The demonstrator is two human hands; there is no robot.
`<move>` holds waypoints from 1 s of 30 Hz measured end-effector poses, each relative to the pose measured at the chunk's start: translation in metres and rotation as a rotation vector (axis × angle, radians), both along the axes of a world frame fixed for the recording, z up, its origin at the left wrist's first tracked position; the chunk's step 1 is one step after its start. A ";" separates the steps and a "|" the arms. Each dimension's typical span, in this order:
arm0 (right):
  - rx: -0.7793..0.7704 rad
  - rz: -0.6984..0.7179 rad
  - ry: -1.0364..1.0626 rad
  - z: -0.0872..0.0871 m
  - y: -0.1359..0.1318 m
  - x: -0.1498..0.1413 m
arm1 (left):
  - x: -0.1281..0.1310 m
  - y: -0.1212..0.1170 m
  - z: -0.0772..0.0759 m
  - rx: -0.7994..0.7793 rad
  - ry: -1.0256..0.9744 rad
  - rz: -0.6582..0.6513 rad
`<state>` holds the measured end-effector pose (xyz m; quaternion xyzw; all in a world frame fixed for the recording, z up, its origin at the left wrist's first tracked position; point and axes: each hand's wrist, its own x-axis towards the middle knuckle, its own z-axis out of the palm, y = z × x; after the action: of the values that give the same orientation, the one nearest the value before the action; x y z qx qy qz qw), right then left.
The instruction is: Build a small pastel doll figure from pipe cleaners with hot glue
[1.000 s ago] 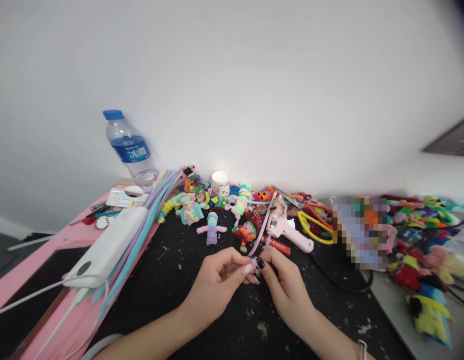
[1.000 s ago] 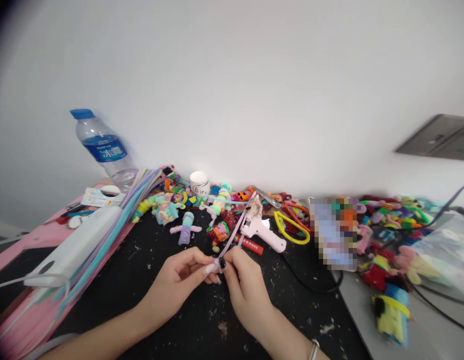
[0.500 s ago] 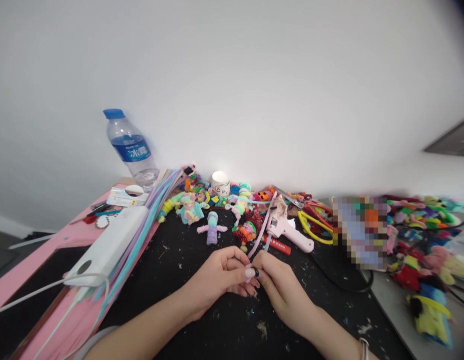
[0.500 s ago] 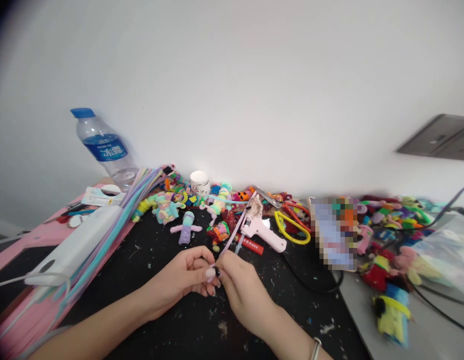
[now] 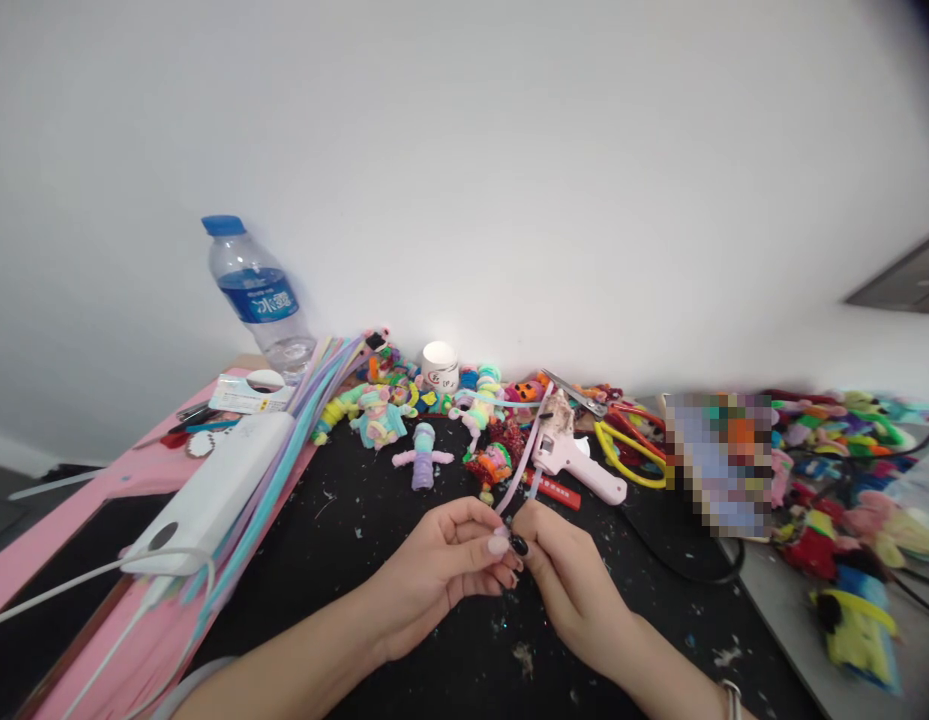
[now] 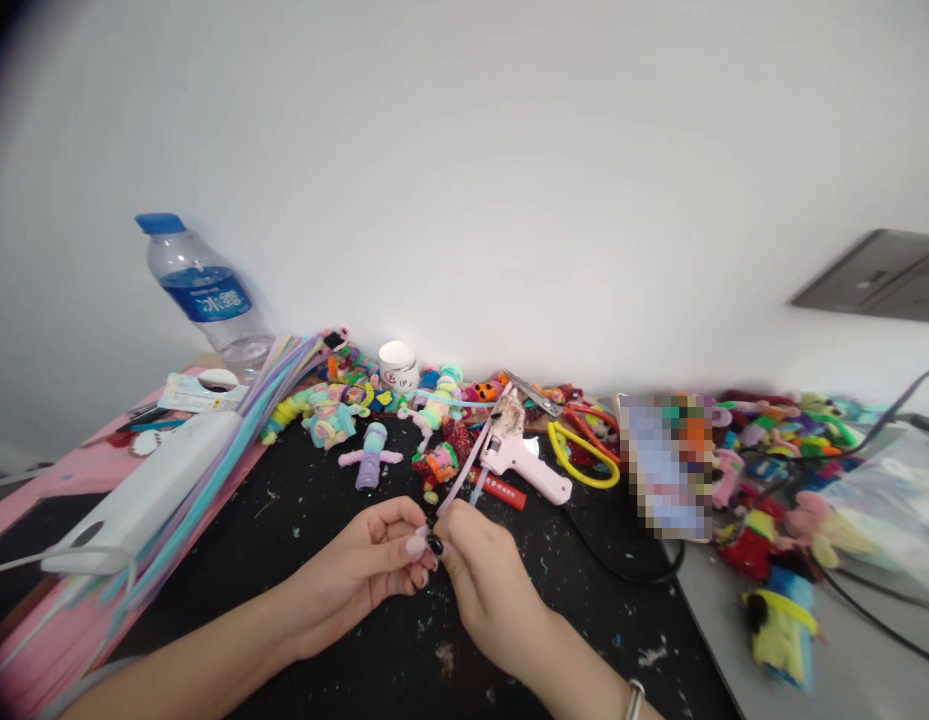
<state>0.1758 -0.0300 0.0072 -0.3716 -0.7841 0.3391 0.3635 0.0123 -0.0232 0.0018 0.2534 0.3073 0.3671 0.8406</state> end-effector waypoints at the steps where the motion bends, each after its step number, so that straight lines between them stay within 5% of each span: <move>1: -0.016 -0.006 0.018 -0.001 0.000 0.000 | 0.000 0.000 0.000 -0.003 -0.024 -0.011; 12: -0.319 -0.057 0.241 -0.010 0.001 -0.003 | -0.005 0.001 -0.002 -0.021 -0.171 -0.231; 21: -0.037 0.085 0.114 -0.003 -0.005 -0.004 | -0.008 0.003 0.007 -0.110 -0.179 -0.449; 30: -0.069 0.013 0.119 -0.002 -0.005 -0.004 | -0.002 0.003 0.000 -0.038 -0.064 -0.311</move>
<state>0.1718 -0.0347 0.0050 -0.3578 -0.7515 0.3898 0.3941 0.0099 -0.0202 0.0016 0.2701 0.2445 0.2343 0.9013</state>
